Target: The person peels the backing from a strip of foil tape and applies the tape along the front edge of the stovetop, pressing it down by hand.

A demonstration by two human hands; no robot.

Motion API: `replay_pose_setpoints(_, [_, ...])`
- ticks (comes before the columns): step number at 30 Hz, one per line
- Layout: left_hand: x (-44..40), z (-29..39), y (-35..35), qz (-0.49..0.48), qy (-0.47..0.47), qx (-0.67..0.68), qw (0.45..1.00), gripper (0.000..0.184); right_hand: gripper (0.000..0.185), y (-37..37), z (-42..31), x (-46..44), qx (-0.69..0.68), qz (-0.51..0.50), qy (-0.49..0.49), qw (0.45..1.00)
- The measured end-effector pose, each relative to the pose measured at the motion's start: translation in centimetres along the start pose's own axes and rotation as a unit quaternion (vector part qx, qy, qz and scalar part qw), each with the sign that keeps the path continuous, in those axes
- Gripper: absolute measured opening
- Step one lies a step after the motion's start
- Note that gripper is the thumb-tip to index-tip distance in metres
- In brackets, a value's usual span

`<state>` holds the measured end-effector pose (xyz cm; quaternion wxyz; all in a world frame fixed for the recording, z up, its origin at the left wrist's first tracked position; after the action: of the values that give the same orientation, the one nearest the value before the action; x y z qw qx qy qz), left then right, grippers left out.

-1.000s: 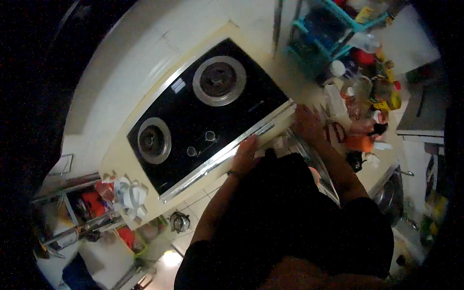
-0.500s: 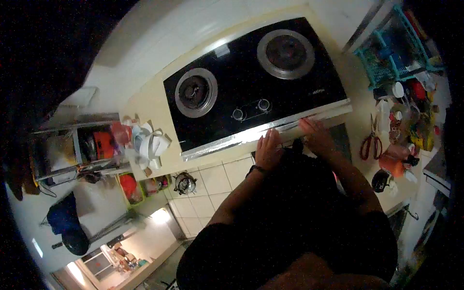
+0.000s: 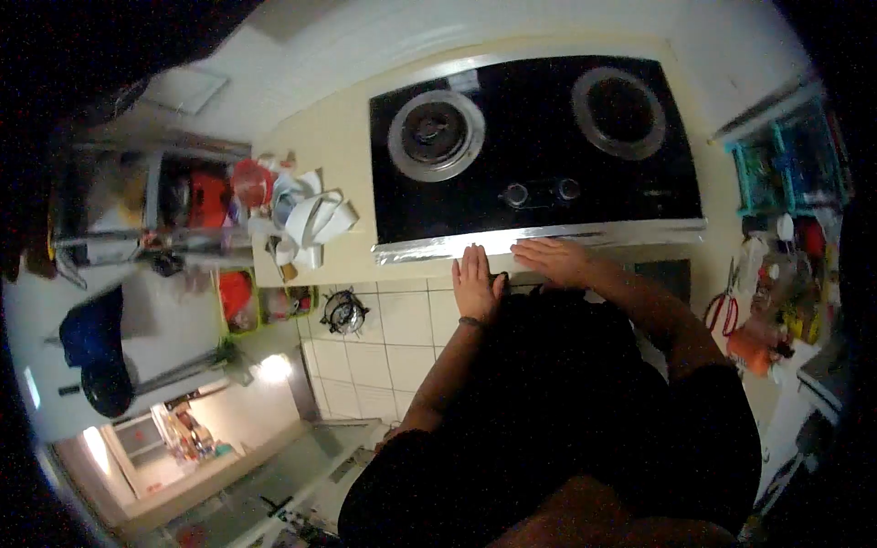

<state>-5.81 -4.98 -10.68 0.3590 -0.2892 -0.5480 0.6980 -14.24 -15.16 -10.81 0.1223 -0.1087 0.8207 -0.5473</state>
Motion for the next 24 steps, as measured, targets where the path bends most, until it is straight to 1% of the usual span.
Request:
replay_pose_setpoints(1, [0.1,-1.5,-0.2,0.022,-0.007,-0.008,1.0,0.066,0.065,0.7,-0.4,-1.2,0.029,-0.014,-0.014,0.999])
replay_pose_setpoints(2, [0.3,-2.8,-0.5,0.025,-0.016,-0.008,1.0,0.066,0.055,1.1,-1.0,-2.5,0.058,-0.026,-0.027,0.998])
replay_pose_setpoints(3, [0.5,-4.4,-1.0,0.034,-0.039,-0.023,0.998,0.065,0.055,1.3,-1.6,-3.6,0.058,-0.03,-0.036,0.997])
replay_pose_setpoints(5, [0.7,-7.9,-1.5,0.044,-0.082,-0.041,0.995,0.064,0.071,1.3,-2.2,-6.1,-0.011,-0.024,-0.008,1.0])
replay_pose_setpoints(6, [0.9,-9.7,-1.6,0.047,-0.089,-0.042,0.994,0.064,0.071,1.5,-2.8,-7.4,-0.01,-0.026,-0.016,0.999])
replay_pose_setpoints(8, [1.1,-13.0,-2.4,0.087,-0.125,-0.042,0.987,0.066,0.081,2.1,-3.4,-9.7,-0.03,-0.046,-0.019,0.998])
replay_pose_setpoints(10, [1.4,-15.4,-2.9,0.094,-0.129,-0.052,0.986,0.065,0.083,2.6,-4.2,-12.0,-0.042,-0.045,-0.035,0.997])
replay_pose_setpoints(11, [1.8,-17.1,-2.7,0.094,-0.149,-0.04,0.983,0.066,0.085,2.9,-4.6,-13.3,-0.055,-0.042,-0.041,0.997])
replay_pose_setpoints(12, [1.8,-18.2,-2.2,0.092,-0.16,-0.023,0.982,0.067,0.086,3.2,-5.0,-14.5,-0.101,-0.027,-0.045,0.993])
replay_pose_setpoints(13, [1.6,-18.7,-1.3,0.133,-0.126,-0.004,0.983,0.071,0.088,3.4,-4.6,-14.9,-0.138,-0.009,-0.02,0.99])
replay_pose_setpoints(14, [1.4,-19.0,-1.0,0.09,-0.146,-0.005,0.985,0.073,0.089,4.0,-4.8,-15.6,-0.19,-0.01,0.015,0.982])
replay_pose_setpoints(15, [2.0,-19.8,0.2,0.115,-0.125,0.016,0.985,0.074,0.09,2.1,-5.9,-16.2,-0.254,0.007,-0.001,0.967])
replay_pose_setpoints(16, [1.6,-19.3,-1.1,0.106,-0.13,0.074,0.983,0.074,0.091,5.3,-5.6,-17.3,-0.201,0.046,-0.017,0.978])
replay_pose_setpoints(17, [2.4,-20.5,-0.7,0.094,-0.139,0.062,0.984,0.076,0.09,3.7,-7.0,-18.1,-0.181,0.005,-0.031,0.983])
replay_pose_setpoints(18, [3.2,-20.3,-1.9,0.096,-0.131,-0.012,0.987,0.073,0.088,2.9,-7.7,-17.3,-0.146,0.083,-0.063,0.984])
replay_pose_setpoints(19, [3.3,-20.0,-2.6,0.095,-0.127,-0.037,0.987,0.07,0.086,3.0,-7.9,-16.9,-0.096,0.083,-0.086,0.988])
replay_pose_setpoints(20, [3.5,-20.0,-3.3,0.094,-0.129,-0.068,0.985,0.067,0.082,3.5,-7.6,-16.3,-0.042,0.054,-0.102,0.992])
replay_pose_setpoints(22, [2.4,-18.7,-3.6,0.095,-0.116,-0.065,0.987,0.065,0.078,2.4,-4.6,-12.2,-0.086,0.102,-0.076,0.988])
replay_pose_setpoints(23, [1.4,-17.9,-4.4,0.092,-0.11,-0.061,0.988,0.063,0.078,1.4,-3.5,-10.2,-0.079,0.102,-0.06,0.99])
replay_pose_setpoints(24, [1.2,-17.3,-4.2,0.093,-0.106,-0.055,0.988,0.063,0.073,2.5,-1.3,-8.1,-0.096,0.045,0.029,0.994])
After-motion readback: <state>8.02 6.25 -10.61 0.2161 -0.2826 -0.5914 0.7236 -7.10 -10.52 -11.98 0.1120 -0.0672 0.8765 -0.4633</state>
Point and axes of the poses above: each hand's wrist, its own x-axis away from the middle knuckle, its own y-axis out of the palm, z = x × y, the point moved 9 cm from there along -x, towards the middle knuckle, and after that the axes turned 1 degree about -x, right-handed, at the moved point
